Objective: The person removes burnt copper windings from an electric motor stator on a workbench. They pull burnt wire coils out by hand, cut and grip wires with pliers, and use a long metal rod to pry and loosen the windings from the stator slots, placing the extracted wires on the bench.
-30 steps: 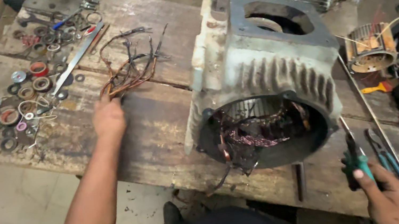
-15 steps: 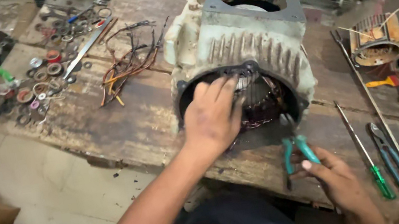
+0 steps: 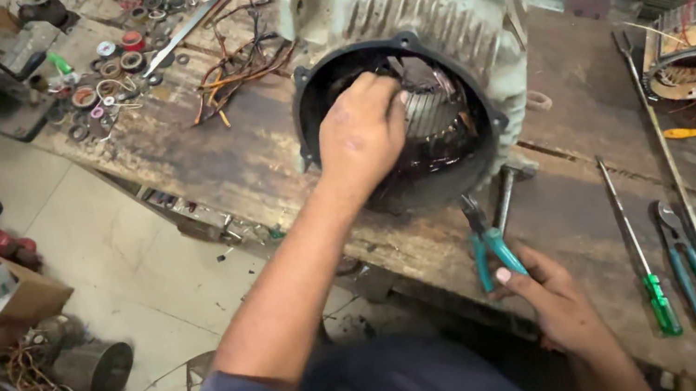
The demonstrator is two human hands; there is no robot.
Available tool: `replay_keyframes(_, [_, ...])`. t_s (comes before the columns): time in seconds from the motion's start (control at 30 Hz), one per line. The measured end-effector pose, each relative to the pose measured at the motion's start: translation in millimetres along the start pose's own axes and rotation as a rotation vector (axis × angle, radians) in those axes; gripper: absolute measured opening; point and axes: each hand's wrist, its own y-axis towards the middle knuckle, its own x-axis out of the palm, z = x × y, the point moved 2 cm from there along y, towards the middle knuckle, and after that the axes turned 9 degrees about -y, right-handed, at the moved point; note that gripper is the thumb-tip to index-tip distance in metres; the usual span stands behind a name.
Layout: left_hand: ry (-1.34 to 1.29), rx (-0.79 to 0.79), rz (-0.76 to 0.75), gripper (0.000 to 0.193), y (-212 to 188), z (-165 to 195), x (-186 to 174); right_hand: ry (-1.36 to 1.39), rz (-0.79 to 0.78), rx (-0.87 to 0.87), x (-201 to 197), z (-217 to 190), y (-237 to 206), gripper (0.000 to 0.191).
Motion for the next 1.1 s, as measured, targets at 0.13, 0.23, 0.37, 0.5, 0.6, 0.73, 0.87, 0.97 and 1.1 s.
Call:
replay_keyframes(0.13, [-0.009,-0.002,-0.01,0.01,-4,2,-9,0.047,-0.008,-0.141,8,9,-7,0.043])
replay_keyframes(0.23, [-0.029,-0.077,0.01,0.01,-7,-1,-11,0.052,-0.022,-0.209,8,18,-11,0.043])
replay_keyframes(0.37, [-0.103,-0.031,-0.009,0.011,-7,-10,-22,-0.061,0.107,0.202,-4,36,-23,0.058])
replay_keyframes(0.5, [-0.178,-0.042,-0.052,0.01,-1,-19,-33,0.038,0.181,0.155,-8,34,-26,0.058])
replay_keyframes(0.6, [-0.195,-0.041,-0.062,0.009,3,-18,-32,0.043,0.171,0.029,-4,23,-25,0.056])
replay_keyframes(0.73, [-0.231,-0.098,-0.038,0.008,6,-18,-29,-0.232,0.153,0.315,10,4,-13,0.054])
replay_keyframes(0.87, [-0.291,-0.099,-0.041,0.008,8,-22,-32,0.293,0.069,0.083,49,-36,41,0.047])
replay_keyframes(0.97, [-0.319,-0.076,-0.104,0.01,10,-28,-38,0.598,-0.09,0.034,73,-70,104,0.038])
replay_keyframes(1.1, [-0.32,-0.08,-0.171,0.013,14,-35,-45,0.68,-0.098,-0.171,92,-100,168,0.034])
